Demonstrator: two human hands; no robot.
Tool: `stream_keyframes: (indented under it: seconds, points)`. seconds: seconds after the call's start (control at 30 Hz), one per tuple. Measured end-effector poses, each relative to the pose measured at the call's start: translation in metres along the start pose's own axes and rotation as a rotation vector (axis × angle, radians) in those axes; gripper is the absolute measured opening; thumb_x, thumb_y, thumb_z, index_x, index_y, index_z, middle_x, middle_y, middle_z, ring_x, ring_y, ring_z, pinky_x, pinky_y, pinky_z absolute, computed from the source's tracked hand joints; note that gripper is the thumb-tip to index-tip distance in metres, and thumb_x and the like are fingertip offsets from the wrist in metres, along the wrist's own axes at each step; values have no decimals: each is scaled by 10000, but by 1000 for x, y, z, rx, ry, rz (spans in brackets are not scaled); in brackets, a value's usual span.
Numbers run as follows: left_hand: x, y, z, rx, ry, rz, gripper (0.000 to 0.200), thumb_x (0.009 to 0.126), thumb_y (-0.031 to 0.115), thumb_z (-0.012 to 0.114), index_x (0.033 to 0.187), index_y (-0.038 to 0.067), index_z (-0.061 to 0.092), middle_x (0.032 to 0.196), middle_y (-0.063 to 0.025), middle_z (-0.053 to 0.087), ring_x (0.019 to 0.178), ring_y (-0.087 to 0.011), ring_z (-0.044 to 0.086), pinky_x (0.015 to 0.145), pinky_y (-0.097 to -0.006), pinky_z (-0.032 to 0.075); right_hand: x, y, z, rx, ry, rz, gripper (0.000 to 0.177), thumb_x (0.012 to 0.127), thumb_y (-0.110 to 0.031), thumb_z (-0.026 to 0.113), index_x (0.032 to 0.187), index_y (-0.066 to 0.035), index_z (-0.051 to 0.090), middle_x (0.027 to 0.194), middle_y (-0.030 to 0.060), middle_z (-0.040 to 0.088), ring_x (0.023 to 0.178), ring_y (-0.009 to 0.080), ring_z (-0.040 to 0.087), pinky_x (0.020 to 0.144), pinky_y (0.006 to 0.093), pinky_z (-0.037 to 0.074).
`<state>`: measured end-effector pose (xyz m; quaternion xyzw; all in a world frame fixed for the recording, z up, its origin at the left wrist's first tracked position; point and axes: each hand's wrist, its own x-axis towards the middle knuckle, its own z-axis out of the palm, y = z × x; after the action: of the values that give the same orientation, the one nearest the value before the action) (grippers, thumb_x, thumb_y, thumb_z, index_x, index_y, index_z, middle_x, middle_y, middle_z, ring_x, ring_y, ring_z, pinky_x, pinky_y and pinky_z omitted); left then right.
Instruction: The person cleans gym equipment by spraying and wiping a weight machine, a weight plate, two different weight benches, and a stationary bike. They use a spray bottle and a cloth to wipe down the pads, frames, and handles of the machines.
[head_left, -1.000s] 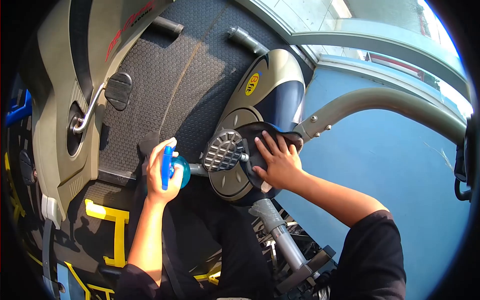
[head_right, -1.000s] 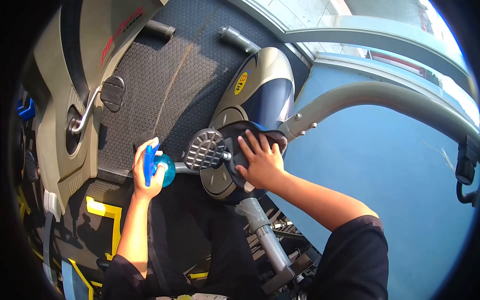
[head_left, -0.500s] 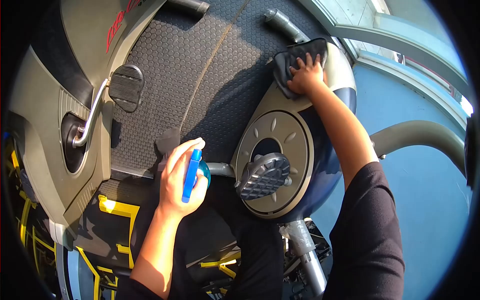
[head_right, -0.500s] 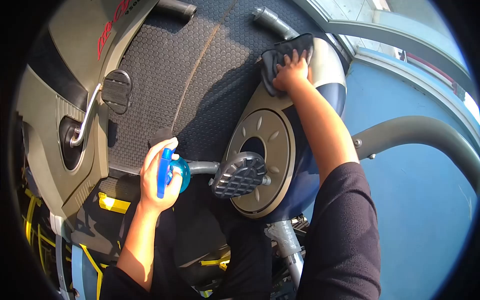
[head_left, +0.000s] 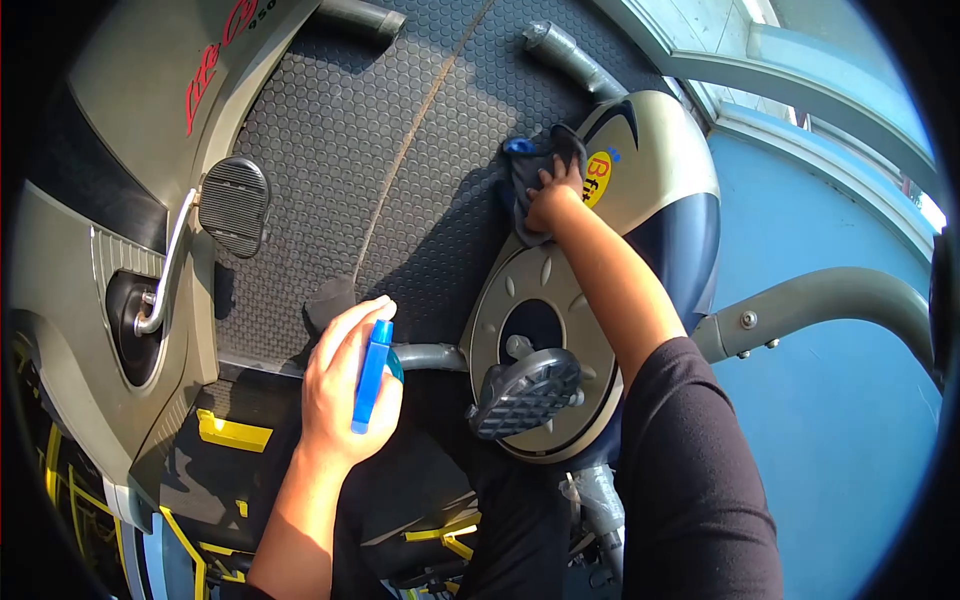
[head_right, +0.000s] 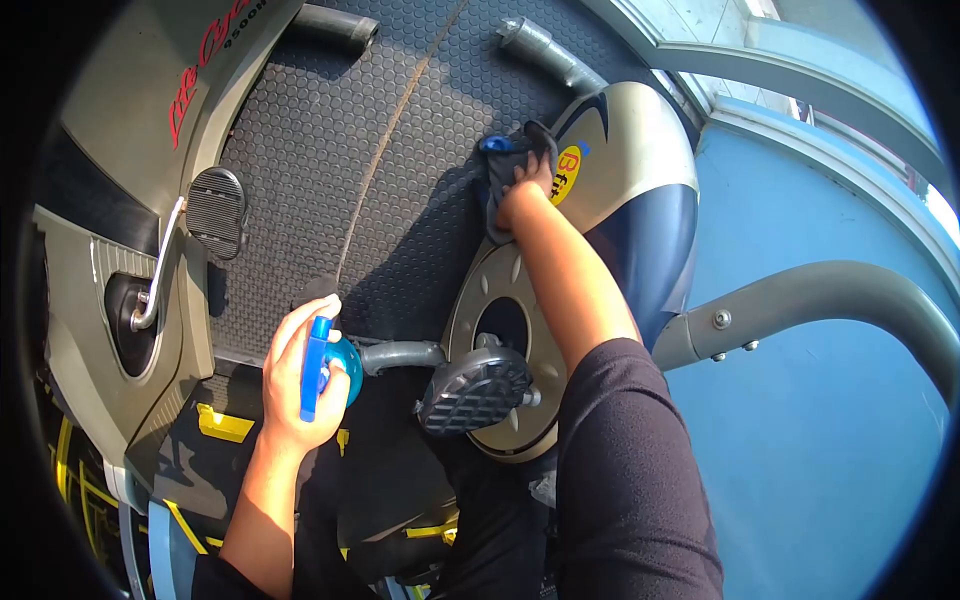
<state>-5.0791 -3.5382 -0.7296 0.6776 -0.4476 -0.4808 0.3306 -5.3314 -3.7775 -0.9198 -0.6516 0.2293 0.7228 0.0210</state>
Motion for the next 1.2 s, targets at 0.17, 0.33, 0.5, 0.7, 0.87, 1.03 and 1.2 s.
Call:
stream_keyframes:
  seconds: [0.17,0.33,0.5,0.7,0.87,1.03,1.2]
  points:
    - [-12,-3,17,-52,59,58,517,790,18,588,1304,-35,598,1334,-196,596,1018,-282,684,908,-378,561,-46,37,-2,92,-9,18,825,868,-736,545,1587,-389,338,1717,22,153,1583,332,68,1206,660,-34]
    - [-26,-8,29,-113,27,20,556,764,-39,574,1320,-24,597,1318,-186,603,971,-258,689,873,-363,572,-61,173,-38,658,206,549,863,873,-688,620,1605,-412,255,1721,13,102,1556,444,80,1113,793,207]
    - [-34,-2,33,-183,66,-62,566,770,-47,564,1332,5,594,1299,-165,613,1025,-275,684,870,-358,573,-122,130,6,351,359,290,763,899,-652,575,1574,-359,370,1710,52,146,1542,477,96,1077,832,208]
    - [-42,0,39,-226,88,-6,562,796,-52,586,1356,-12,576,1336,-161,588,969,-233,686,866,-350,563,-234,90,54,169,402,-113,633,973,-525,426,1549,-262,446,1657,95,301,1560,377,146,1176,725,143]
    - [-50,-7,46,-241,159,45,579,783,-55,589,1359,-2,570,1306,-175,600,941,-259,689,826,-347,576,-282,35,103,200,639,-266,660,968,-451,452,1500,-61,477,1570,144,426,1517,360,268,1244,548,156]
    - [-62,-7,44,-277,183,10,578,774,-53,568,1349,10,576,1282,-166,612,939,-261,688,811,-348,583,-341,-13,157,104,607,-664,664,940,-404,572,1484,-36,465,1566,176,402,1507,364,288,1246,516,196]
    - [-78,-10,41,-233,199,-10,575,789,-40,599,1362,10,578,1294,-152,610,944,-223,682,842,-335,565,-319,-90,165,-47,561,-910,655,960,-367,554,1523,-60,423,1594,162,378,1517,367,281,1242,550,185]
